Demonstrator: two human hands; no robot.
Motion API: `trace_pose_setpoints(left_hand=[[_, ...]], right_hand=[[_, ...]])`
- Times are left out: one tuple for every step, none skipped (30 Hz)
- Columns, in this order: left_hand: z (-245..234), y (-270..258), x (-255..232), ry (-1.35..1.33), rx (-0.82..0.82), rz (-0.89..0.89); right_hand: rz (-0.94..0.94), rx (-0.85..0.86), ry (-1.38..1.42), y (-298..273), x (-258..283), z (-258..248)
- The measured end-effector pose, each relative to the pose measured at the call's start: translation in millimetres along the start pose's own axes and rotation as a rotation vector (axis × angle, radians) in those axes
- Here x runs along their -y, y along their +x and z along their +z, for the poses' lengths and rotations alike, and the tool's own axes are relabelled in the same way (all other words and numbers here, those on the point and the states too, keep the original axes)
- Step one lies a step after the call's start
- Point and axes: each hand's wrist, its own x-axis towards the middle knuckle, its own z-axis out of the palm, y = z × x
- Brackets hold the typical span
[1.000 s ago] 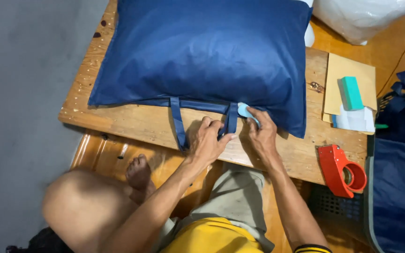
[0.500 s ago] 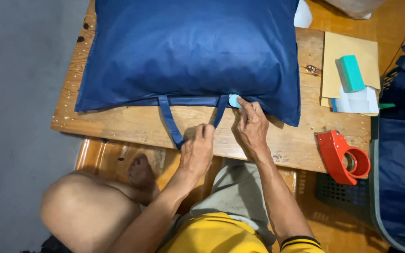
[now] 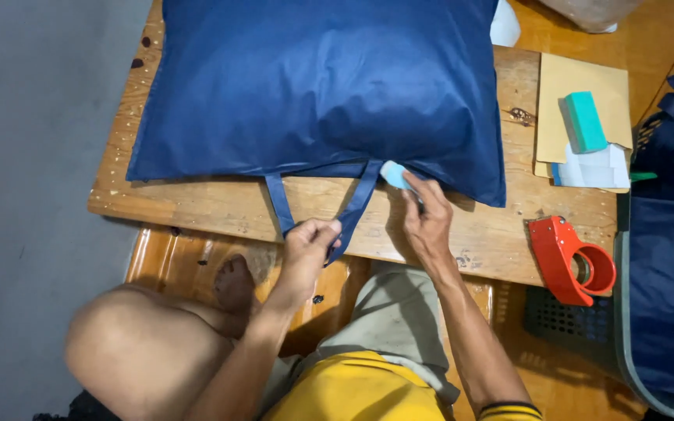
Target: Inserting a pillow into a blue fabric bag and smoothing the surface with a small tool.
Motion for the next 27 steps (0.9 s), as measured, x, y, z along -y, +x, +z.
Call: trace_pose_setpoints(left_hand=[[-1.9, -0.9, 0.5, 0.173, 0.014, 0.121], [-4.1, -3.1, 2.4, 0.345, 0.026, 0.238], [-9.1, 2.7, 13.3, 0.34, 0.019, 0.233], [-13.5, 9.5, 23.6, 0.4, 0.016, 0.192], [-17.3, 16.2, 34.0, 0.459, 0.014, 0.149], [-17.0, 16.6, 33.1, 0.457, 0.014, 0.147], [-16.5, 17.0, 32.1, 0.559, -0.036, 0.148], [-16.4, 17.8, 30.5, 0.663, -0.084, 0.149], [-17.3, 17.0, 29.3, 0.663, -0.081, 0.148], [-17.3, 16.5, 28.1, 0.713, -0.08, 0.166], [-17.6, 15.8, 27.0, 0.763, -0.08, 0.184], [-18.4, 17.0, 26.3, 0.757, -0.082, 0.183], [-19.0, 18.0, 25.8, 0.754, -0.061, 0.173], [-20.0, 18.9, 25.2, 0.755, -0.038, 0.163], [-18.9, 14.9, 23.9, 0.753, -0.038, 0.164], [-16.8, 13.2, 20.4, 0.758, -0.046, 0.168], [-14.6, 11.9, 16.7, 0.762, -0.054, 0.173], [-14.9, 10.8, 16.5, 0.762, -0.054, 0.173], [-15.4, 10.1, 16.5, 0.769, -0.059, 0.156], [-15.7, 9.0, 17.2, 0.776, -0.063, 0.138], [-15.9, 8.0, 16.0, 0.775, -0.063, 0.138], [-15.0, 7.5, 14.6, 0.785, -0.058, 0.141], [-13.8, 6.5, 13.3, 0.794, -0.052, 0.144], [-15.4, 9.1, 15.0, 0.792, -0.051, 0.144], [-16.4, 11.1, 16.8, 0.807, -0.038, 0.135], [-16.8, 14.3, 17.6, 0.826, -0.02, 0.13], [-15.0, 13.4, 16.3, 0.828, -0.014, 0.133]], right_hand=[[0.016, -0.03, 0.009, -4.5, 2.6, -3.5], [0.033, -0.056, 0.017, -10.4, 5.4, -7.7], [0.032, -0.046, 0.018, -17.0, 7.4, -6.7], [0.019, 0.006, 0.018, -23.0, 8.9, -5.8], [0.005, 0.059, 0.018, -29.0, 10.3, -5.3], [0.006, 0.061, 0.015, -34.7, 13.9, -1.5], [-0.037, 0.214, 0.007, -40.2, 17.4, 2.1], [-0.078, 0.364, -0.003, -45.9, 21.5, 6.2], [-0.076, 0.364, -0.005, -46.0, 28.5, 7.8], [-0.034, 0.415, 0.011, -44.2, 34.5, 9.5], [0.009, 0.466, 0.026, -42.6, 40.8, 11.2], [0.005, 0.47, 0.024, -26.8, 45.7, 6.5], [-0.08, 0.47, -0.189, -11.0, 50.6, 1.5], [-0.162, 0.461, -0.402, 3.7, 55.7, -3.3], [-0.163, 0.462, -0.403, 5.4, 35.0, -0.5], [-0.072, 0.416, -0.35, 9.2, 13.7, 2.4], [0.018, 0.37, -0.297, 13.6, -7.6, 5.3], [0.017, 0.37, -0.297, 4.3, 2.4, 5.9], [-0.063, 0.422, -0.331, -5.1, 12.2, 7.0], [-0.143, 0.474, -0.364, -15.2, 21.7, 7.6], [-0.143, 0.475, -0.365, -23.7, 23.6, 9.0], [-0.106, 0.516, -0.244, -31.5, 25.0, 9.6], [-0.068, 0.556, -0.124, -39.5, 26.4, 9.8], [-0.068, 0.557, -0.126, -24.6, 31.4, 7.1], [-0.191, 0.511, -0.294, -10.0, 36.4, 3.7], [-0.31, 0.455, -0.464, 5.1, 41.2, 0.1], [-0.307, 0.45, -0.469, 16.0, 23.1, 1.9]])
